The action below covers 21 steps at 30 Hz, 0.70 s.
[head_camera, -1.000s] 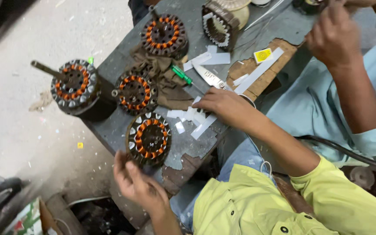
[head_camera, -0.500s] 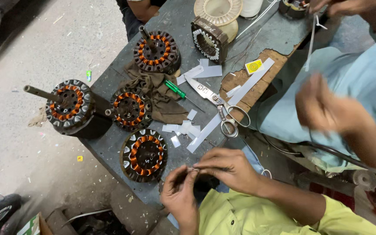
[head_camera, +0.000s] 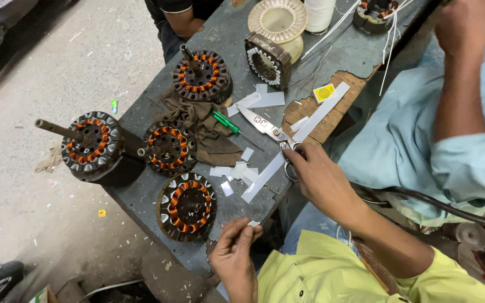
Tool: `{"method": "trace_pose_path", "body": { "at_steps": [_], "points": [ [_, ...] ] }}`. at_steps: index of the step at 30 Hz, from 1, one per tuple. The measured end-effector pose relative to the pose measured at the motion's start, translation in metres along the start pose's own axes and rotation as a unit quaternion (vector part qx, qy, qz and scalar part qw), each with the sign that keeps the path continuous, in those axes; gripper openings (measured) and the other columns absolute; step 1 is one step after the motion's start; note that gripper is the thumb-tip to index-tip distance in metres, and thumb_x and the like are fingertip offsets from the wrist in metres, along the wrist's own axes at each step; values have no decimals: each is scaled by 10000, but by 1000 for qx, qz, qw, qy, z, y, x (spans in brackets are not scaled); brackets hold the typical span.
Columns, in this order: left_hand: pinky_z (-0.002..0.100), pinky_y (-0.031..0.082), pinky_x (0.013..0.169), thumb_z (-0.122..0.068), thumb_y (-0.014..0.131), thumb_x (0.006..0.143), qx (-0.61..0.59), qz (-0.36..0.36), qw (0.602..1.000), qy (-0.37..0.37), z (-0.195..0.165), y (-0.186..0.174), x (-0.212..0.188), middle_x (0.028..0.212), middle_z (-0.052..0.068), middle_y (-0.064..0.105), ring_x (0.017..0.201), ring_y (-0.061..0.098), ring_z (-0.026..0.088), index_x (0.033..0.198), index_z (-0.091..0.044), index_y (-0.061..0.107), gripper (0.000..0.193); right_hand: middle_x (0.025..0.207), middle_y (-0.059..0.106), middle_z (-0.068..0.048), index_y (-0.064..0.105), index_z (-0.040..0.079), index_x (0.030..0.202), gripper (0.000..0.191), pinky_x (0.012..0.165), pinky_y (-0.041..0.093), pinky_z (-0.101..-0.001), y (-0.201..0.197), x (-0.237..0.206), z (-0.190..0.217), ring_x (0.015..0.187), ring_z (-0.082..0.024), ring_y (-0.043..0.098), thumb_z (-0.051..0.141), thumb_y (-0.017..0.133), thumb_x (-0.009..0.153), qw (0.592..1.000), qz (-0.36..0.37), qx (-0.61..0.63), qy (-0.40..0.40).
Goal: The person cuts small strips of white material using scissors and places them into the slots of a circular motor stator. The person repeats this process for multiple stators on the workbench.
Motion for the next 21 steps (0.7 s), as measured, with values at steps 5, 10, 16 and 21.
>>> {"method": "trace_pose_path", "body": {
  "at_steps": [5,10,16,21],
  "points": [
    [331,629,771,82,733,866,-16,20,999,-34,-2,2,-4,977,202,729,814,748,215,1074,89,723,209,1073,607,-255,495,-23,1418,676,881,484,-510,-1,19,-5,1021,-438,587,90,706,785,999,41,5,-7],
    [324,630,764,55,721,873,-11,53,998,-38,-21,17,-2,997,134,732,810,748,203,1057,92,726,188,1081,673,-252,548,25,1400,694,860,515,-488,-27,27,-10,992,-429,656,164,754,752,998,50,20,11],
    [314,628,813,11,716,927,-4,101,994,-44,-43,40,9,979,142,752,859,757,205,1116,104,711,211,1068,688,-198,585,62,1444,747,774,522,-374,-33,-15,-27,843,-306,640,133,822,740,993,29,61,101],
    [285,618,865,-21,706,977,-58,145,987,-27,-53,56,25,1031,111,750,922,745,158,1187,81,707,234,930,652,-99,558,87,1466,665,615,454,-246,30,-88,-37,721,-126,560,131,812,853,926,41,304,219]
  ]
}}
Point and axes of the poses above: each hand's wrist, its own x-axis towards the middle knuckle, its own y-axis out of the palm, z = x × y, the point moved 4 cm from there along x, towards the middle knuckle
